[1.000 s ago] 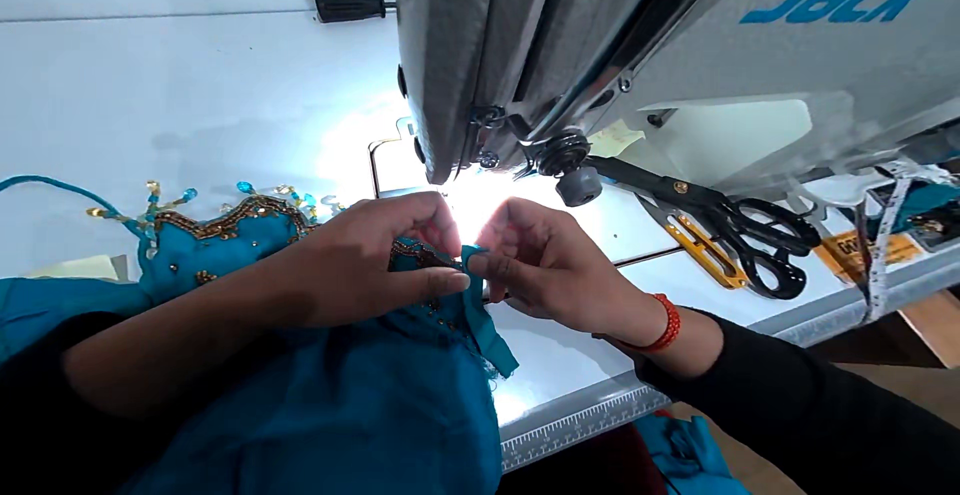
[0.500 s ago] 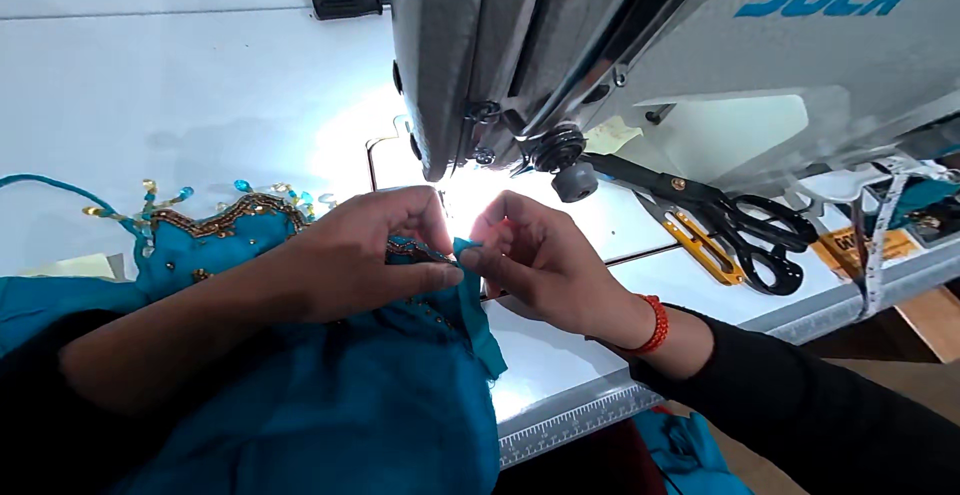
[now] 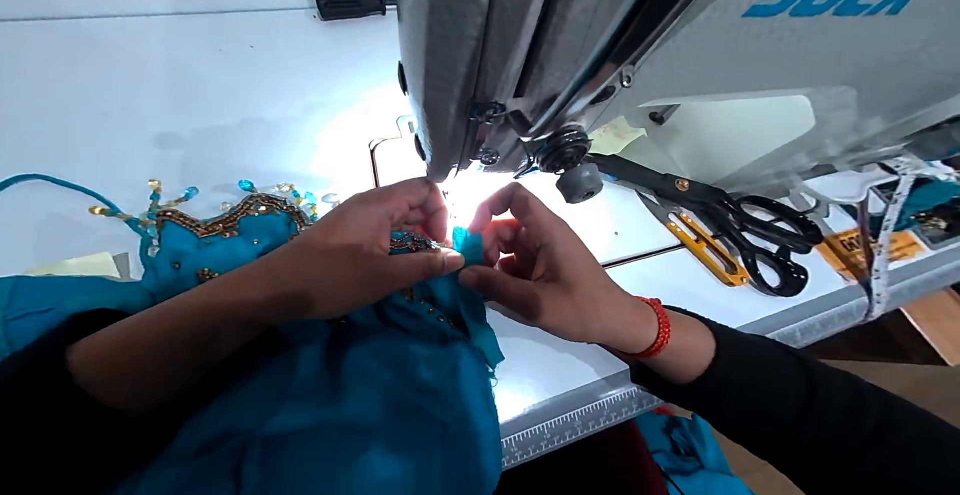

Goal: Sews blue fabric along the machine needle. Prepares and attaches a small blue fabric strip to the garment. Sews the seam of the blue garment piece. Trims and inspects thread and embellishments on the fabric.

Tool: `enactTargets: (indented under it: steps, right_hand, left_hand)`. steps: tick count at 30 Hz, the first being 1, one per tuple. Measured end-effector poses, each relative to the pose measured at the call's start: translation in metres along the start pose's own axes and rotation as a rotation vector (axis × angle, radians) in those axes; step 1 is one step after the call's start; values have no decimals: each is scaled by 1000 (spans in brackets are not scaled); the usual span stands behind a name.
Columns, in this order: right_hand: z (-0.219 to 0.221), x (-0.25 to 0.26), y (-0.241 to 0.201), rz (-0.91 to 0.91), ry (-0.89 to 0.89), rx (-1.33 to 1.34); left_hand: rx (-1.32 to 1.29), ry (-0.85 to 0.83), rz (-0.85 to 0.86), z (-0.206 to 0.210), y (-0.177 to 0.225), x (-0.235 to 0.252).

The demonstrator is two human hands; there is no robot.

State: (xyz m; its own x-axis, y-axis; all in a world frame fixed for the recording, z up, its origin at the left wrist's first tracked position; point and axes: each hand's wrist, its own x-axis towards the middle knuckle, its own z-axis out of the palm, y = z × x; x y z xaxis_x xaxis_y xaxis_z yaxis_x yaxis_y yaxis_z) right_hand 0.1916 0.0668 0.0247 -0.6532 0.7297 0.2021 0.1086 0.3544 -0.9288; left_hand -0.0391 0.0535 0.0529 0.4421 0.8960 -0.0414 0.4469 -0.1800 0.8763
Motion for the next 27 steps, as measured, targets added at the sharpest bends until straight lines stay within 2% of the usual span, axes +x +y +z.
enactTargets:
  steps: [3, 11, 19, 27]
  right_hand:
    - [0, 0, 2, -15, 29, -65]
    - [4, -1, 2, -122, 111, -422]
    - [-1, -3, 2, -100, 103, -673]
    - [-8, -6, 13, -400, 18, -694]
  left_hand:
    - [31, 28, 5, 2, 0, 1]
    - [442, 115, 192, 4, -6, 0]
    - [688, 111, 315, 0, -14, -1]
    - [792, 73, 640, 0, -14, -5]
